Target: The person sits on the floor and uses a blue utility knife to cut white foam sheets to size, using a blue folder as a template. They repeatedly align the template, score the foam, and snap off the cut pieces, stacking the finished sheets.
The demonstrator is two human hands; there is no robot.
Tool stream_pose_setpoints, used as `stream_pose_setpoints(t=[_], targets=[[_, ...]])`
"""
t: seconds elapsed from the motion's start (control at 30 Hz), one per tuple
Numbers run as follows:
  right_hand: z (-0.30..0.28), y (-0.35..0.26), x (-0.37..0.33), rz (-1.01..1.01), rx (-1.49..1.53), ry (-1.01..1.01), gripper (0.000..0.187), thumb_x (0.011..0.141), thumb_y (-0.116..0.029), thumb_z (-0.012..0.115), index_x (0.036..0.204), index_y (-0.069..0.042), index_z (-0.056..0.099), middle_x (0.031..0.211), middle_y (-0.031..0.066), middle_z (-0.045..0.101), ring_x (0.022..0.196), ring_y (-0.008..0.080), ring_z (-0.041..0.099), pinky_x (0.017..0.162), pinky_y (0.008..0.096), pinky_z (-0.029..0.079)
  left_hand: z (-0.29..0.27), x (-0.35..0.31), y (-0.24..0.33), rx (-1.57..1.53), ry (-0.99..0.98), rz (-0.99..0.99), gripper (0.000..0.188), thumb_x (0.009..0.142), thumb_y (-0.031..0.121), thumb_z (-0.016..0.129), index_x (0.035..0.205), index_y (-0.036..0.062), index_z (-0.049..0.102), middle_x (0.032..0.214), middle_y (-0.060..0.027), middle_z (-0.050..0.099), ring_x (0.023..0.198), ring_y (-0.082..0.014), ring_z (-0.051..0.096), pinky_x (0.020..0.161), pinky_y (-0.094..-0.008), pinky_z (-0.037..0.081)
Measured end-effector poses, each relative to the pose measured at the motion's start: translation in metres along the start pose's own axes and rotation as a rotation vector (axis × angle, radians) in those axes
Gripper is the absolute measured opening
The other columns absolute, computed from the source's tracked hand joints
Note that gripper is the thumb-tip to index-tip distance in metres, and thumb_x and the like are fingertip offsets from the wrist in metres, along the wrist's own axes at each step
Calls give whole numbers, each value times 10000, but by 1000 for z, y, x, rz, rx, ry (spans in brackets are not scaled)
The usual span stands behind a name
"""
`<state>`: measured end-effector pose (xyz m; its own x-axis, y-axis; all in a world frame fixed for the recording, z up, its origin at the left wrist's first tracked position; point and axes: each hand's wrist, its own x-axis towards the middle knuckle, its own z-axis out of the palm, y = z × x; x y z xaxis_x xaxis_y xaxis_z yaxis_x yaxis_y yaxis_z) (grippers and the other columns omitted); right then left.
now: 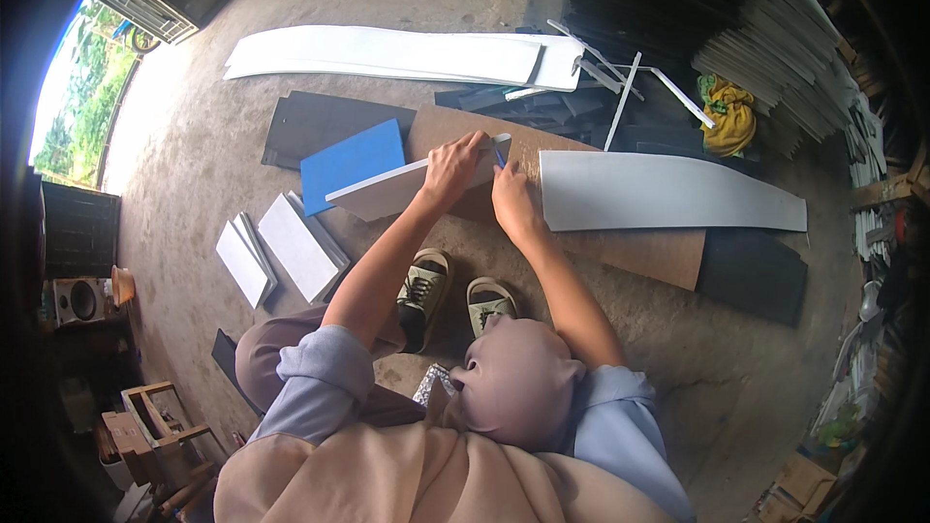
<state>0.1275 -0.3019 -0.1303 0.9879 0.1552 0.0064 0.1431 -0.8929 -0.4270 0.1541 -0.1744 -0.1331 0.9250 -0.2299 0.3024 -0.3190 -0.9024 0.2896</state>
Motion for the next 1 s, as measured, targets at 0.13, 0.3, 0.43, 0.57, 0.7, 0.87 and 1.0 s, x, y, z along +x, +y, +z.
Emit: stream_pose_setpoints(t=[0.13,0.3,0.43,0.57,0.7,0.87,1.0], targets=[[-1,0,-6,53,126,-36,280,878,-225,366,892,50,418,663,303,529,656,438,546,501,478,451,3,-1,-2,27,17,13,154,745,102,490,891,84,444,749,-63,556,702,-228,584,544,-335,468],[7,1,3,83,-2,-30,244,867,-219,384,828,15,441,646,213,572,589,328,598,452,389,470,8,-1,0,-41,43,17,143,748,95,484,885,78,447,742,-69,558,700,-234,583,542,-338,469],[3,3,1,92,169,-103,286,869,-211,374,893,68,433,684,315,528,685,446,542,553,489,448,1,3,-2,-21,12,9,134,747,91,481,877,77,451,744,-71,558,693,-235,580,542,-339,468],[2,-1,-7,79,207,-115,265,860,-168,357,868,80,451,747,323,527,714,452,537,577,492,443,2,-2,-4,-27,24,6,135,750,99,484,879,77,455,741,-70,558,694,-236,581,544,-339,466],[29,20,6,68,53,-125,181,806,-92,383,892,44,465,743,267,558,706,392,577,589,432,478,5,-6,3,-71,-4,36,161,742,112,529,892,93,473,798,-56,588,715,-262,588,550,-362,464],[41,26,11,100,211,-98,217,786,-60,338,922,71,444,803,319,521,779,445,532,670,467,445,-3,7,12,-169,-10,-125,179,737,167,554,897,102,510,808,-62,588,711,-257,586,567,-355,457],[21,9,2,138,178,-237,244,825,-104,316,937,77,435,841,332,511,789,460,520,701,483,427,-5,7,7,-121,26,-117,179,719,202,585,876,126,550,801,-56,584,702,-253,586,577,-348,453]])
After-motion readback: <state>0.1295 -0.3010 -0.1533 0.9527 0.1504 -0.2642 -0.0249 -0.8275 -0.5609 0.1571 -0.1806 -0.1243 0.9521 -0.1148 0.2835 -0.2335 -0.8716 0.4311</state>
